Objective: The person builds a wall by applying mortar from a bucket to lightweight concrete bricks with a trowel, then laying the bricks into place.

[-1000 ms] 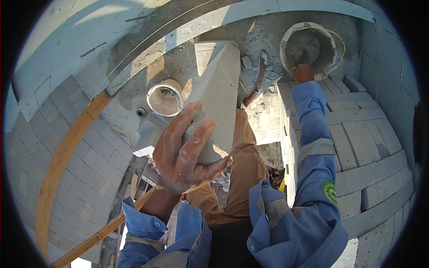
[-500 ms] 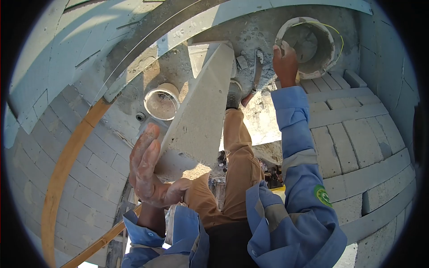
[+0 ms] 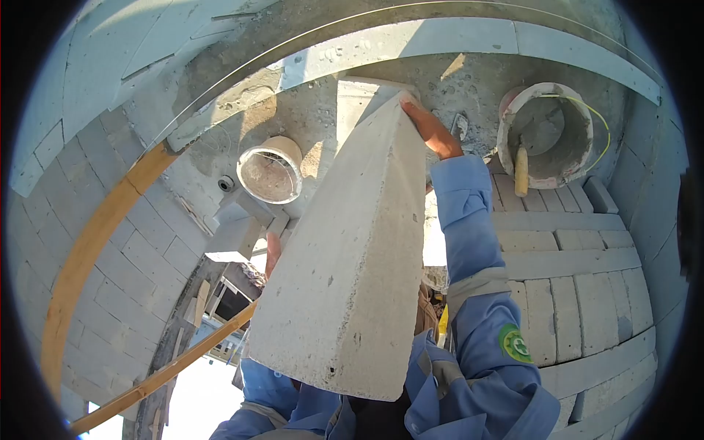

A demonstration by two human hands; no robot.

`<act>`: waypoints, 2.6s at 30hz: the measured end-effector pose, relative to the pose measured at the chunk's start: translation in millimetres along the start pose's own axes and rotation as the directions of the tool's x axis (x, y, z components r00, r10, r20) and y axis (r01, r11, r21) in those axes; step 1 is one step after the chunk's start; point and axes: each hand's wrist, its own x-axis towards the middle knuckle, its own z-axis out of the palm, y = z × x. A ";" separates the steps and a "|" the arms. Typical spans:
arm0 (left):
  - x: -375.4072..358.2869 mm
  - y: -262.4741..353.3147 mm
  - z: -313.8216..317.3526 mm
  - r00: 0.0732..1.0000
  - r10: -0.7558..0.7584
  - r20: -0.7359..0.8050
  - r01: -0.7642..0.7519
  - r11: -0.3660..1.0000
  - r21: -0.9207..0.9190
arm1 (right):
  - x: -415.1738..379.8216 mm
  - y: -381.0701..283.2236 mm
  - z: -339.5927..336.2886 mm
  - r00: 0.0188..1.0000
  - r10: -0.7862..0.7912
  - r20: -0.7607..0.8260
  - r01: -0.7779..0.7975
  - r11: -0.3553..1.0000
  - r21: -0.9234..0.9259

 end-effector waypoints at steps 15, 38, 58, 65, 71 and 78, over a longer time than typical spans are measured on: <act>-67.0 7.5 157.9 0.944 0.331 -0.002 -0.294 0.842 0.452 | -141.0 -23.4 -133.2 0.333 -0.174 -0.927 -0.743 0.557 -0.372; 11.3 16.2 98.2 0.987 0.153 0.056 -0.162 0.886 0.435 | -145.8 -16.1 -269.6 0.778 -0.136 -0.613 -0.535 0.365 -0.761; -65.2 1.7 151.8 0.916 0.253 0.313 -0.343 0.087 0.935 | -161.4 -1.8 -157.6 0.547 -0.086 -0.832 0.208 0.977 0.036; -53.5 5.2 141.1 0.865 0.230 0.445 -0.479 0.121 0.869 | -196.0 3.2 -70.0 0.508 -0.146 -0.849 0.551 0.813 0.190; -46.9 3.0 144.7 0.833 0.210 0.512 -0.545 0.152 0.825 | -293.0 -6.9 37.3 0.487 -0.286 -0.825 0.651 0.749 0.125; -57.7 25.9 127.5 0.658 0.140 0.740 -0.739 -0.068 0.670 | -412.4 3.7 197.2 0.334 -0.626 -0.704 0.552 0.736 -0.392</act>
